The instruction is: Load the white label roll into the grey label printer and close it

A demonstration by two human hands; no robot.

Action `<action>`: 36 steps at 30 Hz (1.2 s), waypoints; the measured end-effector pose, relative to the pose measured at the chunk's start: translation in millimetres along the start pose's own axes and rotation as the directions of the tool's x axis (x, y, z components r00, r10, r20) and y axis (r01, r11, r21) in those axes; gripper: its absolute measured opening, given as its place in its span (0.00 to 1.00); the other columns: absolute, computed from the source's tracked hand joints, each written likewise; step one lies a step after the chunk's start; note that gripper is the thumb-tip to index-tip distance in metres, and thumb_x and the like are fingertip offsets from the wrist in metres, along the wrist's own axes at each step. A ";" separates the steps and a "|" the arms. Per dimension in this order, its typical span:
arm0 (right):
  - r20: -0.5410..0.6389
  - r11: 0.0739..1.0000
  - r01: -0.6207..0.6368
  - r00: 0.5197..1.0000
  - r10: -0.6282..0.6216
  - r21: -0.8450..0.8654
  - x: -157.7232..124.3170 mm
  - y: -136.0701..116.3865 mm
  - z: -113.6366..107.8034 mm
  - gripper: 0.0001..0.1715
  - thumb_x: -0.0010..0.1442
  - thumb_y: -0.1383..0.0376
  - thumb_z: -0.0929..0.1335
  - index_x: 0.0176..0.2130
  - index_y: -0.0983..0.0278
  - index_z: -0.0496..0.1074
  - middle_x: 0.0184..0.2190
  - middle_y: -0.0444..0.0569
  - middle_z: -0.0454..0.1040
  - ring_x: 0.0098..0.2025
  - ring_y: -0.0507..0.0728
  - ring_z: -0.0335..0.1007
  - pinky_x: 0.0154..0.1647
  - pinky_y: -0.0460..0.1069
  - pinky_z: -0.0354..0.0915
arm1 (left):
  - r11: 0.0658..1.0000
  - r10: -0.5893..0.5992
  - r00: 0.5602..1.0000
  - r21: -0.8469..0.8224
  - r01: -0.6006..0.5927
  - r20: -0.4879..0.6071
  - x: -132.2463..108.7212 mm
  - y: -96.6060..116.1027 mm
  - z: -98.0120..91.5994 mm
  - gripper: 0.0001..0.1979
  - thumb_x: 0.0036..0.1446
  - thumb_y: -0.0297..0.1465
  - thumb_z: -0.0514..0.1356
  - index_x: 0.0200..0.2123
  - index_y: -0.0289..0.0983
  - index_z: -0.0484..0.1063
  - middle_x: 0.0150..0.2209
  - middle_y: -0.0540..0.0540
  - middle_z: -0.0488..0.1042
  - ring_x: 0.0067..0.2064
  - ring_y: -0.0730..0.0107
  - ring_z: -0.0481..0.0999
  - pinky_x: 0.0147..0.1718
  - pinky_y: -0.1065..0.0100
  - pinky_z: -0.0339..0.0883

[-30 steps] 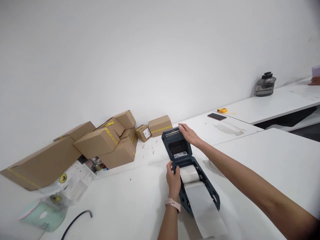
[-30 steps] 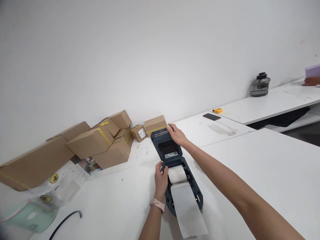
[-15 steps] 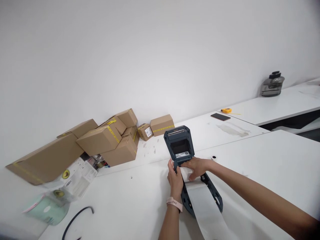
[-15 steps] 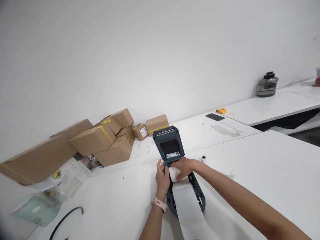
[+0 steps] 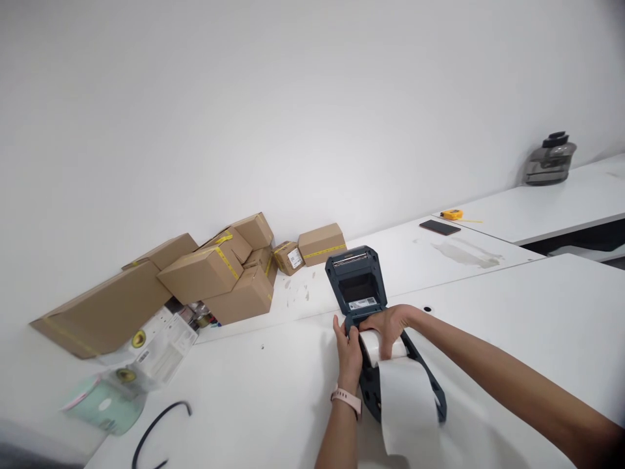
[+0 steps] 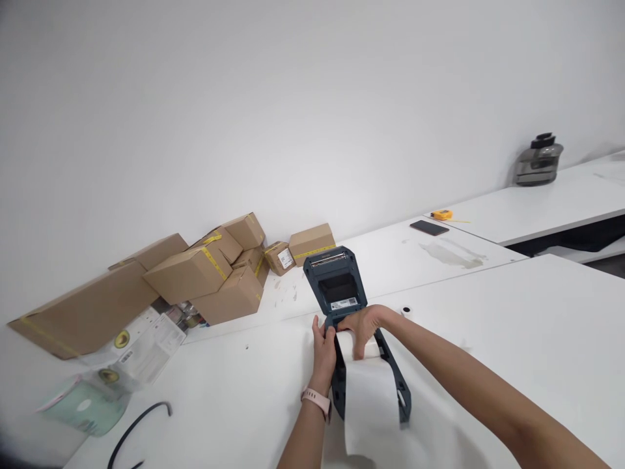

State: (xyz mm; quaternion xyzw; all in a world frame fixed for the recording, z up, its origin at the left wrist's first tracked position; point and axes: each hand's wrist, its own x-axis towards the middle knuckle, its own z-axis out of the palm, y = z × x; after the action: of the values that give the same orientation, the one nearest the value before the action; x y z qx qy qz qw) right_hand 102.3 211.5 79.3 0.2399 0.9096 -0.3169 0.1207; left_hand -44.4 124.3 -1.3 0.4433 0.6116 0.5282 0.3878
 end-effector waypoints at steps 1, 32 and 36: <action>0.000 1.000 0.000 1.000 0.000 -0.007 -0.3 -1.0 -0.8 0.54 0.35 0.52 0.77 0.60 0.63 0.66 0.60 0.55 0.69 0.59 0.70 0.66 0.58 0.58 0.63 | 1.000 -0.002 1.000 -0.006 0.002 0.008 0.0 -0.1 0.0 0.34 0.65 0.35 0.48 0.69 0.33 0.38 0.65 0.37 0.62 0.62 0.68 0.67 0.56 0.72 0.61; -0.483 0.952 0.010 0.863 0.145 0.305 -130.6 50.7 27.7 0.35 0.40 0.65 0.73 0.49 0.57 0.65 0.45 0.47 0.73 0.45 0.63 0.70 0.45 0.52 0.65 | 0.998 -0.008 1.000 0.066 0.008 -0.004 2.3 -6.0 -1.2 0.35 0.65 0.43 0.50 0.69 0.37 0.42 0.68 0.38 0.57 0.66 0.63 0.61 0.62 0.66 0.55; -0.526 0.951 -0.037 0.826 0.202 0.306 -107.7 82.1 15.2 0.36 0.40 0.65 0.72 0.50 0.60 0.63 0.46 0.49 0.73 0.44 0.62 0.70 0.41 0.50 0.65 | 0.997 -0.006 1.000 0.076 0.006 0.003 3.7 -7.1 -1.2 0.35 0.65 0.42 0.50 0.69 0.36 0.42 0.68 0.37 0.56 0.66 0.63 0.60 0.63 0.65 0.54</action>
State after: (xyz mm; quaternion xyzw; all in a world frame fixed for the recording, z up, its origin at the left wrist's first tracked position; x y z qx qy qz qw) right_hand 237.6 219.3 65.0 0.3926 0.8338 -0.3526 -0.1620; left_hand -47.6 127.1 -8.2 0.4568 0.6319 0.5027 0.3733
